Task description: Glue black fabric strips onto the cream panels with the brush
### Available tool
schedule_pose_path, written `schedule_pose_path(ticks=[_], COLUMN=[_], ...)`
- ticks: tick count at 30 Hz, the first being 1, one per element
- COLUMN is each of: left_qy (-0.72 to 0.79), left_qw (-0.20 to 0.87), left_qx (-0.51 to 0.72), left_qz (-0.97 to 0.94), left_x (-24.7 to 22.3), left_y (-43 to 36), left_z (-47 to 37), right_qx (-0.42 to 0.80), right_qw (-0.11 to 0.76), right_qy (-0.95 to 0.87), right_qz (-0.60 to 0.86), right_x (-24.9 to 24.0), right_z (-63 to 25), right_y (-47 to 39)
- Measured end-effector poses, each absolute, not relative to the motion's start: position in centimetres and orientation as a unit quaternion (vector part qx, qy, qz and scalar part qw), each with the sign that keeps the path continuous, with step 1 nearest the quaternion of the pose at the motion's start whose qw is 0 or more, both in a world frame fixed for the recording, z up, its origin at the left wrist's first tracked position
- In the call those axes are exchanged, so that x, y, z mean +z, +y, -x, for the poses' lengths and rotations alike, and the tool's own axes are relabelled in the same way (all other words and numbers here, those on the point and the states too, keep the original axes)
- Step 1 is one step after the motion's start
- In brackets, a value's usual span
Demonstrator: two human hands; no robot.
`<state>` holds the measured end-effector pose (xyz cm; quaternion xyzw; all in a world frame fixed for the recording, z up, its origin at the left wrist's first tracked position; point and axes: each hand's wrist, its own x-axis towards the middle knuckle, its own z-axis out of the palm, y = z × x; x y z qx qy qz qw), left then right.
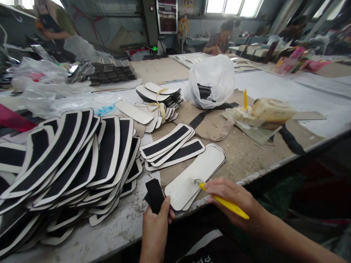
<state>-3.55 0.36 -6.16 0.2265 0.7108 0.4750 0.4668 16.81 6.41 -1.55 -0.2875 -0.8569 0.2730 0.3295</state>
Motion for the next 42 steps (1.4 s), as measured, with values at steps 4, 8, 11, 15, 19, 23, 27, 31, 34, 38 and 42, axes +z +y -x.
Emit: schedule_pose_path(ticks=[4,8,11,15,19,23,27,31,34,38,42], left_qy=[0.701,0.692,0.689,0.703,0.682,0.625,0.588,0.555,0.557,0.583,0.574], left_qw=[0.462,0.462,0.463,0.438,0.428,0.477,0.539,0.568,0.564,0.552,0.573], left_qx=[0.494,0.507,0.514,0.521,0.566,0.594,0.580,0.587,0.589,0.576,0.546], left_qz=[-0.229,-0.225,-0.219,-0.207,-0.175,-0.169,-0.166,-0.160,-0.156,-0.154,-0.212], left_x=[-6.4,-5.9,-5.6,-5.6,-4.6,-2.3,-1.6,-2.6,-3.1,-3.4,-3.8], left_y=[0.3,0.4,0.4,0.0,-1.3,-2.7,-3.4,-3.4,-3.1,-3.0,-3.3], left_z=[3.4,3.3,3.5,4.5,5.2,3.6,0.8,-0.3,-0.3,-0.8,-2.2], right_qx=[0.236,0.357,0.422,0.404,0.403,0.485,0.697,0.791,0.788,0.702,0.687], right_qw=[0.295,0.321,0.362,0.385,0.409,0.324,0.226,0.228,0.261,0.325,0.331], right_qy=[-0.878,-0.836,-0.755,-0.706,-0.690,-0.691,-0.585,-0.468,-0.439,-0.439,-0.430], right_qz=[0.295,0.267,0.348,0.436,0.441,0.428,0.347,0.322,0.344,0.458,0.483], right_x=[-2.1,-1.6,-0.6,0.9,2.1,1.8,0.3,-0.8,-0.6,-0.1,0.1], right_z=[-16.6,-15.1,-14.8,-15.8,-16.2,-14.2,-11.2,-9.9,-10.0,-10.2,-10.5], right_y=[5.5,3.8,4.0,5.2,5.8,5.6,4.6,3.6,3.6,4.1,5.0])
